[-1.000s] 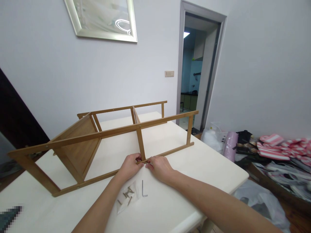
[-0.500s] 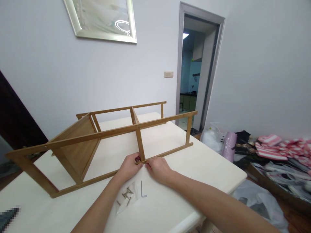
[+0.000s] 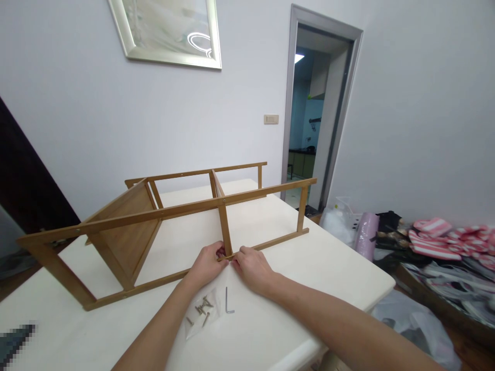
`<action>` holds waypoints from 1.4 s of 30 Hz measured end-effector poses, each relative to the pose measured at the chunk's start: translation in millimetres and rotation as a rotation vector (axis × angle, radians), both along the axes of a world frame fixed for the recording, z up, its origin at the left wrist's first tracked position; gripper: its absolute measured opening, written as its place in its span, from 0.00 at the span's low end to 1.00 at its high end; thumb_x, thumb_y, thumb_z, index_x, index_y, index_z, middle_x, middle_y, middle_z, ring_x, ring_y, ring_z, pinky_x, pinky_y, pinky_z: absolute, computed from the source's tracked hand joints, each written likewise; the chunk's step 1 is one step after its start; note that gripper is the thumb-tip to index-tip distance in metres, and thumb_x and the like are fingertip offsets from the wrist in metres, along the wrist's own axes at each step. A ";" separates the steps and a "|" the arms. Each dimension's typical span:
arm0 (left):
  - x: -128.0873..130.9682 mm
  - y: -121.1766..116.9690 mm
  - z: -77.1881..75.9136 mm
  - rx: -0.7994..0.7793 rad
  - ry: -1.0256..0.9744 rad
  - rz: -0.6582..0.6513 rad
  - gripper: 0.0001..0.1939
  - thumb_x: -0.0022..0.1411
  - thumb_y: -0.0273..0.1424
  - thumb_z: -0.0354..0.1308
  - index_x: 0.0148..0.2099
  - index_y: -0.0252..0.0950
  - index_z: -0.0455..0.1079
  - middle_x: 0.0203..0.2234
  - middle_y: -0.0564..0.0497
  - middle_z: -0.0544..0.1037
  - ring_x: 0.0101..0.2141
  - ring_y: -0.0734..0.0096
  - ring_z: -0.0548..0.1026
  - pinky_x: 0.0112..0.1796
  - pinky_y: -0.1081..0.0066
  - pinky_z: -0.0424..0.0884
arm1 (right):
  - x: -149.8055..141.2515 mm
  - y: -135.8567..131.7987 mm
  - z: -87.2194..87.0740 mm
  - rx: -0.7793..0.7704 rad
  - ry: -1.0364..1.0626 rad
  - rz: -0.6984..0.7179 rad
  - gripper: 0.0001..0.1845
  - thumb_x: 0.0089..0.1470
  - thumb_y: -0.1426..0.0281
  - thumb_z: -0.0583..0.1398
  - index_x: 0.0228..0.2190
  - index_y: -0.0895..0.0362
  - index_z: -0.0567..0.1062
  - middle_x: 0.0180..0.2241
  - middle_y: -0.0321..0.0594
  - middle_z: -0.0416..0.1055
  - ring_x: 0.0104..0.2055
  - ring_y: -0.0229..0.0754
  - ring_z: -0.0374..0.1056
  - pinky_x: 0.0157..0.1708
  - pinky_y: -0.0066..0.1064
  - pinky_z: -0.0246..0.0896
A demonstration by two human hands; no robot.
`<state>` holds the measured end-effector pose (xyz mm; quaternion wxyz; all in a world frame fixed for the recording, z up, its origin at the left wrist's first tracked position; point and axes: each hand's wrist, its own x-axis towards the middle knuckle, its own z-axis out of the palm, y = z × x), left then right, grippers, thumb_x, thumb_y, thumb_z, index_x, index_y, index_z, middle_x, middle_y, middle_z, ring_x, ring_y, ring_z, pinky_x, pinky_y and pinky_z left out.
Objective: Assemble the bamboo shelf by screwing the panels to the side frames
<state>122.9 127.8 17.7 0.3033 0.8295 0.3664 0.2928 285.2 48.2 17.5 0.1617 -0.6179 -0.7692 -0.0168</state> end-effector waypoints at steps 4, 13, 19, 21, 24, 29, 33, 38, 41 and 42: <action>0.7 -0.7 1.5 -0.007 0.039 -0.006 0.08 0.48 0.25 0.55 0.32 0.36 0.73 0.28 0.51 0.79 0.31 0.66 0.74 0.34 0.70 0.68 | 1.5 3.1 -0.8 0.117 -0.012 0.076 0.13 0.63 0.69 0.53 0.33 0.59 0.76 0.42 0.46 0.71 0.44 0.45 0.62 0.41 0.34 0.59; 0.8 2.1 -2.1 -0.031 0.028 0.001 0.10 0.47 0.26 0.56 0.34 0.35 0.76 0.28 0.50 0.80 0.31 0.66 0.74 0.34 0.70 0.68 | 5.2 7.4 0.1 0.067 0.079 0.163 0.10 0.62 0.72 0.55 0.33 0.58 0.77 0.39 0.42 0.74 0.42 0.44 0.59 0.44 0.35 0.58; 0.7 2.9 -2.1 -0.022 0.043 0.005 0.10 0.47 0.26 0.56 0.33 0.35 0.76 0.28 0.50 0.80 0.32 0.65 0.74 0.35 0.70 0.67 | 4.0 6.7 -2.6 0.105 0.024 0.139 0.13 0.64 0.72 0.52 0.33 0.60 0.75 0.37 0.44 0.74 0.41 0.44 0.59 0.42 0.35 0.57; 0.7 2.4 -1.8 -0.016 0.045 0.006 0.09 0.48 0.27 0.57 0.33 0.35 0.76 0.28 0.50 0.79 0.31 0.66 0.74 0.35 0.70 0.67 | 3.9 5.9 -2.9 0.111 0.009 0.133 0.13 0.64 0.72 0.51 0.34 0.60 0.75 0.38 0.44 0.73 0.41 0.44 0.59 0.42 0.35 0.56; 0.7 1.1 -1.3 -0.009 0.051 0.007 0.08 0.49 0.29 0.59 0.33 0.35 0.75 0.28 0.50 0.79 0.30 0.66 0.73 0.33 0.70 0.66 | 3.9 5.2 -2.5 0.108 0.001 0.122 0.12 0.64 0.72 0.51 0.35 0.60 0.74 0.38 0.44 0.73 0.41 0.44 0.59 0.42 0.35 0.56; 0.9 -0.2 -1.1 -0.012 0.044 -0.001 0.07 0.49 0.29 0.59 0.33 0.35 0.75 0.27 0.51 0.79 0.30 0.66 0.73 0.33 0.70 0.66 | 3.2 5.6 -2.3 0.096 -0.009 0.114 0.13 0.64 0.71 0.52 0.35 0.60 0.75 0.40 0.45 0.73 0.42 0.45 0.59 0.42 0.36 0.56; 1.2 1.2 -2.3 -0.015 0.037 0.000 0.07 0.48 0.28 0.58 0.33 0.35 0.75 0.28 0.50 0.79 0.31 0.66 0.73 0.34 0.70 0.67 | 2.3 5.6 -4.2 0.117 -0.021 0.101 0.14 0.65 0.68 0.52 0.35 0.60 0.75 0.39 0.46 0.72 0.41 0.45 0.60 0.42 0.36 0.56; 1.5 2.6 -4.1 -0.003 0.043 0.003 0.08 0.48 0.28 0.58 0.33 0.35 0.75 0.28 0.51 0.79 0.31 0.66 0.73 0.34 0.70 0.67 | 2.9 6.9 -7.9 0.134 -0.020 0.115 0.11 0.63 0.72 0.54 0.33 0.59 0.75 0.39 0.45 0.72 0.41 0.44 0.61 0.41 0.36 0.57; 1.8 2.7 -5.4 0.001 0.045 0.015 0.08 0.48 0.27 0.58 0.33 0.35 0.75 0.28 0.51 0.79 0.30 0.67 0.73 0.34 0.71 0.66 | 3.4 8.6 -9.9 0.137 -0.010 0.115 0.11 0.63 0.70 0.54 0.32 0.59 0.75 0.40 0.45 0.72 0.41 0.44 0.62 0.40 0.36 0.57; 1.9 2.8 -5.8 0.003 0.045 0.017 0.08 0.48 0.27 0.58 0.33 0.35 0.75 0.28 0.52 0.79 0.30 0.67 0.73 0.33 0.71 0.66 | 3.5 9.1 -10.4 0.140 -0.011 0.114 0.12 0.64 0.69 0.54 0.32 0.59 0.75 0.39 0.45 0.72 0.41 0.44 0.62 0.40 0.36 0.57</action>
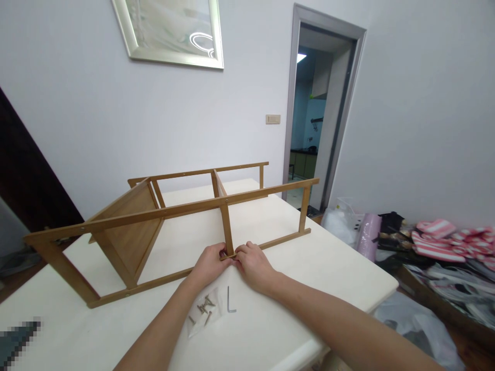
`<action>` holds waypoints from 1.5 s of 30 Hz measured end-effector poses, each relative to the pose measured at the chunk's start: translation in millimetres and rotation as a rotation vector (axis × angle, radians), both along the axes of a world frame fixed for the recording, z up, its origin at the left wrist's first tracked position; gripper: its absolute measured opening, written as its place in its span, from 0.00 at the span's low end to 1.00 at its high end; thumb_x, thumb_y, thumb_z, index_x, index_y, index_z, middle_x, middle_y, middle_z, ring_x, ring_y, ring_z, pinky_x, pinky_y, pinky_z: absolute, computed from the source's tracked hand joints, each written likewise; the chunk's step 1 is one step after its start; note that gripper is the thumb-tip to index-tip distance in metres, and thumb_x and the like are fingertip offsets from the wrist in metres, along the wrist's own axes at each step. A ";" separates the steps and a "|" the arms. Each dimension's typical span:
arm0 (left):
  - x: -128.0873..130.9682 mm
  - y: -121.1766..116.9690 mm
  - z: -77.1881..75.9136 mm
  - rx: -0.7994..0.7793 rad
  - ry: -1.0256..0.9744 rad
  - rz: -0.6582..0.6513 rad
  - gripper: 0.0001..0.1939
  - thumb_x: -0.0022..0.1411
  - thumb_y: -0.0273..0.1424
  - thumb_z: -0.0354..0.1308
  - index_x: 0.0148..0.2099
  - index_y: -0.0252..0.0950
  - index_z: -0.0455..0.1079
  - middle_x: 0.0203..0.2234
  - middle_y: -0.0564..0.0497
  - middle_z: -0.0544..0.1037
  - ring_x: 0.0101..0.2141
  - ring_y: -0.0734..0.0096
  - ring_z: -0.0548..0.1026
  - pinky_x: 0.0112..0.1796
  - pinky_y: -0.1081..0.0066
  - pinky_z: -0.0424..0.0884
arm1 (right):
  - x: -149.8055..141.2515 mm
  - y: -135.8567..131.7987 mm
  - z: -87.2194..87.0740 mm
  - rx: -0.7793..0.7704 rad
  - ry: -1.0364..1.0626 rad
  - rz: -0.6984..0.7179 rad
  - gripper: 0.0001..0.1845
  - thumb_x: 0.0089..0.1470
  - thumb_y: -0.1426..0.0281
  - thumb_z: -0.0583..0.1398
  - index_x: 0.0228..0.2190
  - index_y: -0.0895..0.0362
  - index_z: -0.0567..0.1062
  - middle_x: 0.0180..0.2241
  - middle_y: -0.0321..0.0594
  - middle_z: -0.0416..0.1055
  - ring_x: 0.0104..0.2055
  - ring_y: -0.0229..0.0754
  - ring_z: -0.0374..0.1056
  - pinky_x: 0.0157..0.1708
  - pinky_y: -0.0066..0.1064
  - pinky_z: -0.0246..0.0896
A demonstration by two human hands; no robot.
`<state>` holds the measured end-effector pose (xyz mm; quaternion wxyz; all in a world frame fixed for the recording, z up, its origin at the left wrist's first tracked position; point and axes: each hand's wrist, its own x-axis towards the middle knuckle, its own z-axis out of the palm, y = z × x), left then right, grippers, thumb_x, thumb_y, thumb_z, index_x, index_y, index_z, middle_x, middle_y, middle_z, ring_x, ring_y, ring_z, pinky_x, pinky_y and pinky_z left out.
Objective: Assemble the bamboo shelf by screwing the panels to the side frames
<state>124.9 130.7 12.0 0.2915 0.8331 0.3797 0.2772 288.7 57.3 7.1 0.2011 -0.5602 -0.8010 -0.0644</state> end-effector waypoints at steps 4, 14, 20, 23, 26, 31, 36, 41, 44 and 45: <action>0.5 0.5 -0.5 0.006 0.006 -0.005 0.08 0.49 0.27 0.58 0.33 0.35 0.75 0.27 0.52 0.78 0.29 0.68 0.72 0.33 0.71 0.65 | -0.1 0.6 -1.1 0.017 -0.028 -0.004 0.13 0.64 0.69 0.53 0.33 0.59 0.74 0.38 0.45 0.72 0.40 0.44 0.62 0.40 0.36 0.57; 0.2 1.2 -2.6 0.015 0.006 0.015 0.07 0.50 0.30 0.59 0.33 0.35 0.74 0.27 0.51 0.78 0.30 0.67 0.72 0.33 0.71 0.65 | -1.2 0.4 2.2 0.024 -0.035 -0.013 0.13 0.65 0.68 0.52 0.33 0.59 0.73 0.37 0.45 0.72 0.40 0.44 0.63 0.40 0.36 0.58; 0.4 3.2 -5.2 0.026 0.021 0.024 0.06 0.50 0.28 0.58 0.33 0.35 0.74 0.27 0.51 0.78 0.30 0.67 0.73 0.33 0.71 0.66 | -1.8 0.2 -0.9 0.036 -0.013 -0.010 0.12 0.64 0.69 0.53 0.31 0.59 0.73 0.36 0.44 0.72 0.40 0.43 0.64 0.41 0.35 0.58; 0.2 4.4 -6.7 0.037 0.037 0.033 0.07 0.49 0.27 0.58 0.34 0.35 0.74 0.27 0.51 0.78 0.30 0.67 0.73 0.34 0.71 0.66 | -2.2 0.1 -1.4 0.040 -0.006 -0.005 0.12 0.64 0.69 0.53 0.31 0.59 0.74 0.37 0.44 0.73 0.40 0.43 0.64 0.41 0.35 0.58; 0.0 5.1 -8.0 0.052 0.050 0.040 0.07 0.50 0.27 0.58 0.34 0.36 0.73 0.28 0.51 0.78 0.31 0.67 0.74 0.34 0.71 0.66 | -2.6 -0.2 -1.0 0.046 -0.006 -0.005 0.12 0.64 0.69 0.53 0.31 0.59 0.74 0.38 0.44 0.73 0.41 0.43 0.64 0.41 0.35 0.58; 0.3 5.9 -9.7 0.059 0.051 0.045 0.07 0.50 0.27 0.58 0.34 0.36 0.73 0.28 0.51 0.78 0.31 0.67 0.74 0.34 0.71 0.66 | -2.9 -0.4 -0.3 0.047 -0.027 -0.012 0.13 0.64 0.69 0.52 0.32 0.59 0.74 0.37 0.44 0.73 0.41 0.44 0.64 0.41 0.36 0.56; 0.9 4.4 -7.1 0.054 0.066 0.056 0.06 0.51 0.28 0.58 0.33 0.36 0.73 0.28 0.51 0.78 0.30 0.67 0.74 0.34 0.71 0.66 | -2.8 0.3 0.8 0.039 -0.037 -0.025 0.13 0.65 0.69 0.52 0.33 0.60 0.74 0.37 0.45 0.72 0.41 0.44 0.64 0.40 0.36 0.56; -0.5 0.2 -3.0 0.050 0.069 0.034 0.06 0.50 0.27 0.56 0.32 0.35 0.73 0.26 0.52 0.78 0.29 0.69 0.72 0.32 0.72 0.64 | -2.1 1.0 1.5 0.002 0.000 0.002 0.10 0.63 0.68 0.55 0.32 0.59 0.74 0.37 0.43 0.72 0.40 0.42 0.65 0.39 0.35 0.56; -1.2 -1.7 -2.4 0.052 0.079 0.041 0.06 0.49 0.27 0.55 0.31 0.35 0.73 0.25 0.52 0.77 0.28 0.68 0.72 0.30 0.72 0.63 | -1.6 1.8 0.6 0.011 0.004 0.023 0.09 0.62 0.68 0.57 0.31 0.59 0.74 0.37 0.42 0.73 0.40 0.42 0.66 0.39 0.34 0.57; -1.6 -2.5 -2.1 0.052 0.082 0.049 0.06 0.49 0.26 0.55 0.31 0.35 0.73 0.25 0.52 0.77 0.28 0.68 0.72 0.30 0.72 0.63 | -1.4 2.0 0.1 0.016 0.003 0.029 0.09 0.62 0.69 0.57 0.31 0.59 0.75 0.37 0.42 0.73 0.40 0.41 0.66 0.39 0.34 0.57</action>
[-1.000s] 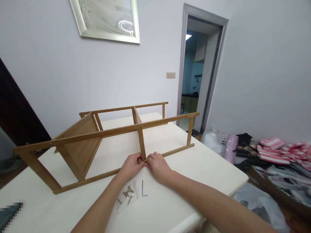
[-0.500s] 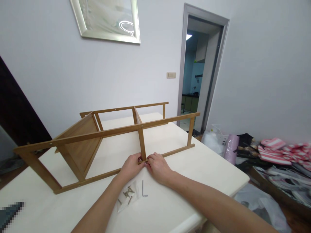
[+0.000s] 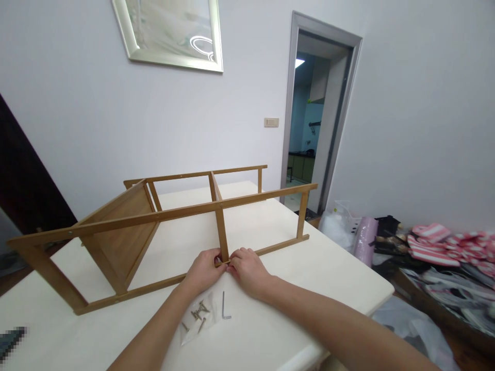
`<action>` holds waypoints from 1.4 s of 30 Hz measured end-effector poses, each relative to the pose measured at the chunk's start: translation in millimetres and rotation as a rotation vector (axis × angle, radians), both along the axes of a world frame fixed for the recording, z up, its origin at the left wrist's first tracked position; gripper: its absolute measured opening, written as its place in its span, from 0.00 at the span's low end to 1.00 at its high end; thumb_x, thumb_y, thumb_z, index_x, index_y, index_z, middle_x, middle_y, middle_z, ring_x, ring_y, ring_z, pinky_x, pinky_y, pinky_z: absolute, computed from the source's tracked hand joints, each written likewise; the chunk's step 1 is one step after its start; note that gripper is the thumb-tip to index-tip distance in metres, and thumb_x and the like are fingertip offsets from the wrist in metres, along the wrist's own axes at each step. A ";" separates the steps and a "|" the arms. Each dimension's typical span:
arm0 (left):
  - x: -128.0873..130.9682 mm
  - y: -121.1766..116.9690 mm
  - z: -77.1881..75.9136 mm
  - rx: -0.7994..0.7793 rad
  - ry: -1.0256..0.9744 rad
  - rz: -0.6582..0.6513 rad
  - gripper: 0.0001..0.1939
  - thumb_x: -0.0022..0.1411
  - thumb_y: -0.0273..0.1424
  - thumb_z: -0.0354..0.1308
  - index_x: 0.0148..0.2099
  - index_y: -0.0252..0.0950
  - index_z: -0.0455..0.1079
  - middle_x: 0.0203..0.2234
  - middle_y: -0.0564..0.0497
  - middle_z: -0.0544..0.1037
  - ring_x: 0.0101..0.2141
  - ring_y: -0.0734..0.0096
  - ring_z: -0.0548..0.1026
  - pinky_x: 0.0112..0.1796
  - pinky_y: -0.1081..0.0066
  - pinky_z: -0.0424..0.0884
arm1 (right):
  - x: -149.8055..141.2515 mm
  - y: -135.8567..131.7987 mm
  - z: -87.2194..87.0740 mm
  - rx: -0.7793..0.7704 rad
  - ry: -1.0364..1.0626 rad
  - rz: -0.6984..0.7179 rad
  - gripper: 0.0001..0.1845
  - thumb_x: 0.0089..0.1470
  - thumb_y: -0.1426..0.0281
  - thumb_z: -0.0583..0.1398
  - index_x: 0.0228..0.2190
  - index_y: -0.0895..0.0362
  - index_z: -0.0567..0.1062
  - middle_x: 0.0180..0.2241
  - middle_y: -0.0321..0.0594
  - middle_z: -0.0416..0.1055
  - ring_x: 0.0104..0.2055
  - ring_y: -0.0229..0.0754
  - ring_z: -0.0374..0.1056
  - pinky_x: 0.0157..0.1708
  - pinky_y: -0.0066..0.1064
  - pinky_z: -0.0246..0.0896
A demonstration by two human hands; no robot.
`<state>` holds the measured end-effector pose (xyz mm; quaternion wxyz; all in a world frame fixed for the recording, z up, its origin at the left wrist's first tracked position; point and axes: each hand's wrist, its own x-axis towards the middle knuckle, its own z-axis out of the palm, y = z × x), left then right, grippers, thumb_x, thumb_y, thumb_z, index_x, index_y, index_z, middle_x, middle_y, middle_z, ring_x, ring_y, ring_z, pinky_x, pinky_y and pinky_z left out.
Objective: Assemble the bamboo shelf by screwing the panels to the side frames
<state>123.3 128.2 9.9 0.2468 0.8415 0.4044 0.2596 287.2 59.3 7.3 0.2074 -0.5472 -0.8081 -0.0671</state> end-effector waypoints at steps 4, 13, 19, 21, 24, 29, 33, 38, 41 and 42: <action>-5.6 -4.9 4.9 -0.014 0.004 -0.016 0.05 0.49 0.26 0.55 0.29 0.35 0.72 0.24 0.53 0.76 0.27 0.69 0.71 0.29 0.73 0.62 | -1.0 1.0 -1.3 0.011 -0.010 0.050 0.09 0.61 0.68 0.58 0.31 0.58 0.76 0.36 0.41 0.74 0.39 0.41 0.66 0.39 0.33 0.58; -21.0 -13.0 7.9 -0.006 0.054 0.054 0.03 0.51 0.28 0.55 0.29 0.36 0.71 0.25 0.53 0.76 0.28 0.68 0.72 0.30 0.72 0.62 | -3.0 8.3 -1.3 0.070 0.008 0.191 0.10 0.58 0.65 0.61 0.29 0.58 0.75 0.34 0.40 0.75 0.36 0.41 0.66 0.39 0.34 0.60; -16.1 -4.7 4.7 0.005 0.097 0.034 0.03 0.53 0.29 0.54 0.30 0.38 0.70 0.28 0.52 0.76 0.30 0.67 0.72 0.32 0.71 0.62 | 4.3 16.9 -5.8 0.079 0.036 0.208 0.07 0.59 0.68 0.61 0.30 0.57 0.74 0.33 0.39 0.75 0.36 0.41 0.66 0.38 0.34 0.59; -14.4 -0.7 3.9 -0.008 0.106 0.036 0.03 0.52 0.28 0.54 0.29 0.37 0.69 0.28 0.51 0.76 0.31 0.67 0.72 0.32 0.71 0.62 | 5.4 19.1 -8.7 0.094 0.050 0.211 0.06 0.59 0.69 0.60 0.31 0.56 0.74 0.34 0.38 0.75 0.36 0.40 0.65 0.38 0.34 0.59; -12.8 2.6 1.8 -0.026 0.117 0.046 0.03 0.52 0.27 0.54 0.29 0.37 0.68 0.28 0.51 0.75 0.31 0.67 0.72 0.33 0.71 0.63 | 6.1 21.2 -14.3 0.135 0.083 0.195 0.03 0.59 0.71 0.61 0.32 0.55 0.73 0.36 0.37 0.75 0.37 0.40 0.65 0.39 0.35 0.58; -14.7 -0.9 -3.5 -0.012 0.119 0.048 0.04 0.56 0.29 0.53 0.32 0.38 0.70 0.30 0.50 0.75 0.34 0.66 0.72 0.36 0.69 0.65 | 6.0 21.1 -20.3 0.207 0.094 0.205 0.04 0.57 0.74 0.61 0.30 0.56 0.72 0.36 0.38 0.74 0.36 0.41 0.65 0.40 0.36 0.58; -17.3 -1.5 -11.4 0.005 0.116 0.046 0.03 0.58 0.30 0.54 0.34 0.39 0.69 0.33 0.49 0.76 0.36 0.65 0.73 0.38 0.68 0.66 | 5.8 20.7 -21.3 0.229 0.103 0.197 0.03 0.58 0.74 0.60 0.32 0.56 0.72 0.36 0.39 0.74 0.36 0.43 0.65 0.39 0.37 0.58; -19.1 2.0 -21.8 0.041 0.116 0.032 0.04 0.59 0.29 0.54 0.35 0.41 0.71 0.33 0.49 0.77 0.36 0.64 0.75 0.39 0.68 0.69 | 7.2 21.1 -25.8 0.218 0.096 0.202 0.03 0.56 0.71 0.63 0.32 0.54 0.72 0.39 0.39 0.75 0.37 0.43 0.65 0.39 0.37 0.58; -19.2 1.4 -24.1 0.075 0.125 0.038 0.04 0.59 0.29 0.55 0.34 0.41 0.71 0.34 0.48 0.77 0.36 0.63 0.75 0.39 0.67 0.71 | 6.7 21.0 -27.8 0.234 0.086 0.186 0.02 0.56 0.72 0.62 0.33 0.54 0.72 0.39 0.40 0.75 0.36 0.43 0.65 0.38 0.38 0.57; -19.0 0.7 -24.3 0.087 0.131 0.044 0.04 0.59 0.29 0.55 0.34 0.42 0.71 0.34 0.48 0.77 0.36 0.63 0.75 0.40 0.67 0.72 | 6.0 21.1 -28.0 0.246 0.084 0.180 0.02 0.56 0.73 0.61 0.32 0.55 0.72 0.38 0.41 0.74 0.35 0.43 0.64 0.38 0.38 0.57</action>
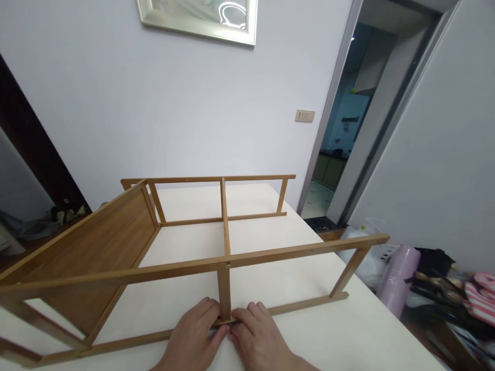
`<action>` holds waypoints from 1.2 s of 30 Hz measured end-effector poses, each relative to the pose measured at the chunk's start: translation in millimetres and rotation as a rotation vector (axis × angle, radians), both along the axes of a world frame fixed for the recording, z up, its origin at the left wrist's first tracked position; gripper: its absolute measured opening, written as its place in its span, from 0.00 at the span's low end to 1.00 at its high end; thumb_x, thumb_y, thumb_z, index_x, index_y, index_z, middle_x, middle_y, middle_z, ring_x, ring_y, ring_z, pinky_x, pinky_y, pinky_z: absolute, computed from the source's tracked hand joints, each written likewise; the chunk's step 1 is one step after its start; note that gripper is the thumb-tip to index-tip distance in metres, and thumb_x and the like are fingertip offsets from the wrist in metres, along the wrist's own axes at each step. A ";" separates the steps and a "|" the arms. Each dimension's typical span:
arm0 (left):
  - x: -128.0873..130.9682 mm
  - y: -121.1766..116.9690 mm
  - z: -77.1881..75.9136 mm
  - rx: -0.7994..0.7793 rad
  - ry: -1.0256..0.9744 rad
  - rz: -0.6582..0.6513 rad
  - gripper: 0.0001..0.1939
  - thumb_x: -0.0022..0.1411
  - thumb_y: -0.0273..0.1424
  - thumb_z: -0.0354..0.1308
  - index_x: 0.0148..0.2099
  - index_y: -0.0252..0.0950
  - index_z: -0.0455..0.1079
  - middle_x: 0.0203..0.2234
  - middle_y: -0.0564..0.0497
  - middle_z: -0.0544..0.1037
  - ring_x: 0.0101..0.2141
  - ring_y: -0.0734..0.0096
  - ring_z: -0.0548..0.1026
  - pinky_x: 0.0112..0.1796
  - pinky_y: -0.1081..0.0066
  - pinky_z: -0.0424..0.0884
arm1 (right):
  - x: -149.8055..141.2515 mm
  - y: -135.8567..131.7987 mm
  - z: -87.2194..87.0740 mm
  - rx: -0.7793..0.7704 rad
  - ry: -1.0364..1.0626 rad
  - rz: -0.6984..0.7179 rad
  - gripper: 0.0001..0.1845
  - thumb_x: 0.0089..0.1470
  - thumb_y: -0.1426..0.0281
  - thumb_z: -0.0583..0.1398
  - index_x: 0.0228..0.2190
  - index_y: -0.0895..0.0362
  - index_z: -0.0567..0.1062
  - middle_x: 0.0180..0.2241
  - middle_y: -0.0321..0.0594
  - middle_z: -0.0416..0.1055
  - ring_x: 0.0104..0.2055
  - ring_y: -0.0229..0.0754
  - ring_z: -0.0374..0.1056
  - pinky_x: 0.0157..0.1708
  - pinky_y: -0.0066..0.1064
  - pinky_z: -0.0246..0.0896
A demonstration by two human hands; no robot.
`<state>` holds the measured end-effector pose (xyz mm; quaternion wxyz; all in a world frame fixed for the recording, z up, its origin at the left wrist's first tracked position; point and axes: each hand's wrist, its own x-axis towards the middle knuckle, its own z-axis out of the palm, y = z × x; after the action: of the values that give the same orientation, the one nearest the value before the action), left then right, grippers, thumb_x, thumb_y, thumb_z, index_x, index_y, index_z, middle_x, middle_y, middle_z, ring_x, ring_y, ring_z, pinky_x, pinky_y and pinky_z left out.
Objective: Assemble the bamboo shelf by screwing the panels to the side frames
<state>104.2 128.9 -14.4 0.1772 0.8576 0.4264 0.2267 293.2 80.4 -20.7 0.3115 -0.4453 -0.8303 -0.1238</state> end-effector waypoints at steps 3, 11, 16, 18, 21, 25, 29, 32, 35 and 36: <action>0.2 -2.5 0.6 0.037 0.014 0.006 0.04 0.59 0.30 0.55 0.34 0.42 0.71 0.35 0.48 0.78 0.38 0.62 0.76 0.41 0.65 0.73 | -2.4 0.7 0.1 0.035 -0.012 -0.007 0.03 0.56 0.74 0.61 0.30 0.56 0.71 0.36 0.41 0.74 0.33 0.43 0.63 0.36 0.38 0.56; -5.5 -2.7 -9.5 0.072 -0.035 -0.014 0.09 0.61 0.33 0.56 0.44 0.46 0.73 0.39 0.49 0.79 0.42 0.61 0.76 0.45 0.66 0.74 | -3.6 1.1 -2.6 0.060 -0.049 -0.015 0.03 0.56 0.75 0.58 0.30 0.57 0.71 0.34 0.43 0.73 0.30 0.43 0.61 0.33 0.38 0.56; -12.0 -3.8 -22.7 0.032 -0.081 0.069 0.17 0.60 0.35 0.58 0.52 0.47 0.69 0.40 0.50 0.80 0.40 0.62 0.78 0.43 0.66 0.76 | -2.7 0.2 -3.2 0.019 -0.054 -0.014 0.05 0.57 0.76 0.57 0.31 0.57 0.72 0.33 0.44 0.73 0.30 0.44 0.62 0.33 0.38 0.57; -13.0 -3.4 -20.8 0.048 -0.079 0.032 0.15 0.60 0.35 0.58 0.50 0.47 0.70 0.40 0.50 0.80 0.39 0.63 0.78 0.43 0.68 0.76 | -3.2 0.5 -3.9 0.026 -0.050 -0.009 0.04 0.56 0.76 0.57 0.31 0.57 0.72 0.33 0.44 0.73 0.30 0.44 0.62 0.32 0.38 0.56; -12.4 -1.0 -11.0 0.096 -0.080 -0.062 0.11 0.62 0.34 0.56 0.47 0.48 0.73 0.39 0.51 0.80 0.41 0.64 0.78 0.45 0.70 0.76 | -5.0 1.4 -4.1 0.050 -0.037 -0.015 0.05 0.56 0.76 0.58 0.29 0.57 0.71 0.32 0.44 0.73 0.29 0.44 0.61 0.33 0.38 0.56; -10.5 2.8 -0.4 0.174 -0.064 -0.124 0.14 0.62 0.34 0.57 0.50 0.47 0.73 0.42 0.52 0.81 0.40 0.68 0.79 0.44 0.74 0.76 | -7.3 3.4 -0.1 0.090 -0.039 -0.025 0.05 0.57 0.76 0.57 0.29 0.58 0.71 0.32 0.43 0.72 0.29 0.43 0.61 0.32 0.38 0.54; -10.9 3.9 0.1 0.238 -0.024 -0.145 0.18 0.62 0.34 0.58 0.55 0.46 0.70 0.45 0.52 0.80 0.42 0.70 0.79 0.45 0.76 0.76 | -7.8 4.8 4.2 0.126 -0.031 -0.015 0.06 0.59 0.76 0.55 0.31 0.60 0.71 0.30 0.43 0.71 0.27 0.42 0.59 0.30 0.37 0.50; -12.2 3.0 -1.2 0.254 -0.020 -0.133 0.18 0.62 0.35 0.58 0.55 0.46 0.70 0.46 0.52 0.80 0.42 0.70 0.79 0.45 0.77 0.76 | -8.1 4.8 5.5 0.119 -0.034 -0.016 0.07 0.59 0.76 0.54 0.31 0.59 0.71 0.29 0.43 0.70 0.27 0.42 0.58 0.30 0.37 0.50; -12.8 2.0 -1.9 0.253 -0.010 -0.128 0.18 0.63 0.35 0.57 0.55 0.47 0.70 0.47 0.52 0.79 0.43 0.69 0.79 0.46 0.76 0.76 | -8.8 4.6 5.8 0.115 -0.026 -0.021 0.06 0.58 0.76 0.55 0.31 0.60 0.72 0.30 0.43 0.71 0.28 0.42 0.58 0.31 0.38 0.50; -12.9 1.8 -2.0 0.249 -0.003 -0.129 0.18 0.63 0.35 0.57 0.55 0.47 0.70 0.47 0.51 0.79 0.43 0.69 0.79 0.46 0.76 0.76 | -9.0 4.7 5.8 0.119 -0.023 -0.020 0.06 0.58 0.76 0.55 0.31 0.60 0.72 0.30 0.43 0.71 0.28 0.42 0.58 0.31 0.38 0.50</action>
<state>91.4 130.7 -16.3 0.0843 0.8982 0.3387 0.2673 284.3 85.1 -14.9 0.3267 -0.4328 -0.8205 -0.1810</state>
